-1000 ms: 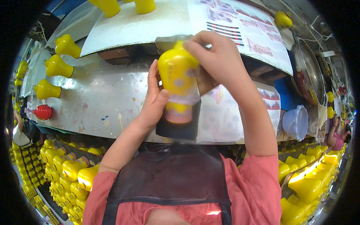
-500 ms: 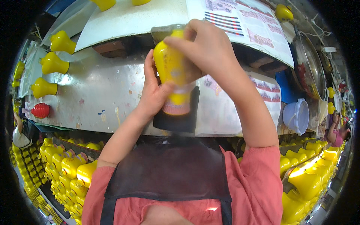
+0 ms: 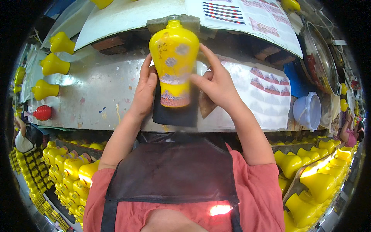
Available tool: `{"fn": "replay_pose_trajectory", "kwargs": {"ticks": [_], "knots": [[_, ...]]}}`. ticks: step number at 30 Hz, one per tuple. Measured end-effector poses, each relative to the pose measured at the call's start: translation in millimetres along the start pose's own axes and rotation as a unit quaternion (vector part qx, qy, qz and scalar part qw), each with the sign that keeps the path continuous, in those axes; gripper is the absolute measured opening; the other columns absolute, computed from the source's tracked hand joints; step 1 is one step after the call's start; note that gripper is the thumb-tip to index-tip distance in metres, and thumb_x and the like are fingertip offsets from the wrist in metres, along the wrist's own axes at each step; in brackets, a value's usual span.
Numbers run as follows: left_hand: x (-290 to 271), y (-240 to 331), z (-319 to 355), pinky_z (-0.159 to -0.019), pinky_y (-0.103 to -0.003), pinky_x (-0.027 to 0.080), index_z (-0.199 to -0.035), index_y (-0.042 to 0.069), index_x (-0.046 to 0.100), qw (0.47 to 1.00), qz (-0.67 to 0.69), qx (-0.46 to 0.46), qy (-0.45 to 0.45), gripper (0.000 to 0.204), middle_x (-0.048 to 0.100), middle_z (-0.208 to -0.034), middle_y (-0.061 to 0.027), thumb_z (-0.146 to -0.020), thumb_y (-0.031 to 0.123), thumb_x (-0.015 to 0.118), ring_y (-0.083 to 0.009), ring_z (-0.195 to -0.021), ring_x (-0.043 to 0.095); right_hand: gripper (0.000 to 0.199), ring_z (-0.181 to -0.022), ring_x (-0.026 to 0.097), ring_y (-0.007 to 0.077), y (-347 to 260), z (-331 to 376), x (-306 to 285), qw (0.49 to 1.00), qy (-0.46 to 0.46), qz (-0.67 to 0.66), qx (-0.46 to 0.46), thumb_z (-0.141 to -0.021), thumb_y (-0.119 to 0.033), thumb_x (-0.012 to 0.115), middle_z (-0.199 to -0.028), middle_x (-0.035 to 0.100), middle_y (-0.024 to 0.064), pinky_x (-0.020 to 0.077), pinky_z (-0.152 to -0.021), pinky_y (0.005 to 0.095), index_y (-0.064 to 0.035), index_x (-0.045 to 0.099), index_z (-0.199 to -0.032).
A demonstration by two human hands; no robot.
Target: The person applies decorative stickers to yellow ceramic vases on a workbench. They peel stickers from a sheet, place them on the vase surface, and smooth them down with their fingers. The person handles multiple vases one at a time, rotating each to apply stickers to different sides.
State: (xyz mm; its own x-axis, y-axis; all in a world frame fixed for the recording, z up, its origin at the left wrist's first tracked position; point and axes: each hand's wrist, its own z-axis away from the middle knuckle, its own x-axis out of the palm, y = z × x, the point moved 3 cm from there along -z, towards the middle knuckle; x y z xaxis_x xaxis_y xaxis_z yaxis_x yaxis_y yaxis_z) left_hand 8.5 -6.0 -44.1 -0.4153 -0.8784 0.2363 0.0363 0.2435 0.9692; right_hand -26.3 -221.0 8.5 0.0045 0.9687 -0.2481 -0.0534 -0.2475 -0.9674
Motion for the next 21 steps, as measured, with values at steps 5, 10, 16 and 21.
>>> {"fn": "replay_pose_trajectory", "kwargs": {"ticks": [5, 10, 16, 21], "knots": [[11, 0, 1, -0.12, -0.041, 0.034, -0.166, 0.006, 0.008, 0.999, 0.031, -0.001, 0.005, 0.078, 0.042, -0.155, -0.0204, -0.11, 0.039, 0.051, -0.028, -0.144, 0.043, 0.098, -0.078, 0.07, 0.0193, -10, 3, 11, 0.994, 0.021, 0.083, 0.069, -0.085, -0.04, 0.078, -0.096, 0.07, 0.0171, 0.0546, -0.068, 0.0308, -0.0005, 0.031, -0.161], [10, 1, -1, -0.123, -0.041, 0.031, -0.165, 0.003, 0.006, 0.995, -0.102, -0.003, 0.02, 0.082, 0.038, -0.16, -0.0224, -0.107, 0.033, 0.055, -0.031, -0.149, 0.039, 0.102, -0.072, 0.063, 0.0093, -11, 0, 30, 0.989, 0.063, 0.134, -0.014, -0.086, -0.03, 0.08, -0.116, 0.065, 0.0205, 0.0521, -0.062, 0.0263, -0.0055, 0.021, -0.166], [6, 5, 1, -0.124, -0.041, 0.029, -0.166, 0.003, 0.004, 0.999, -0.032, -0.024, -0.016, 0.082, 0.028, -0.166, -0.0222, -0.106, 0.024, 0.055, -0.0301, -0.154, 0.031, 0.102, -0.072, 0.062, 0.0084, -2, 3, 8, 0.999, -0.022, -0.017, 0.036, -0.087, -0.026, 0.08, -0.102, 0.06, 0.013, 0.0509, -0.062, 0.0247, -0.0108, 0.02, -0.168], [8, 9, 1, -0.124, -0.043, 0.029, -0.167, 0.007, 0.005, 0.998, 0.034, -0.058, -0.011, 0.082, 0.028, -0.166, -0.0224, -0.103, 0.019, 0.056, -0.0314, -0.153, 0.032, 0.1, -0.072, 0.064, 0.0087, -5, 0, 11, 0.999, -0.001, 0.009, 0.046, -0.085, -0.025, 0.08, -0.108, 0.063, 0.0153, 0.0493, -0.064, 0.0243, -0.0103, 0.025, -0.167]]}}
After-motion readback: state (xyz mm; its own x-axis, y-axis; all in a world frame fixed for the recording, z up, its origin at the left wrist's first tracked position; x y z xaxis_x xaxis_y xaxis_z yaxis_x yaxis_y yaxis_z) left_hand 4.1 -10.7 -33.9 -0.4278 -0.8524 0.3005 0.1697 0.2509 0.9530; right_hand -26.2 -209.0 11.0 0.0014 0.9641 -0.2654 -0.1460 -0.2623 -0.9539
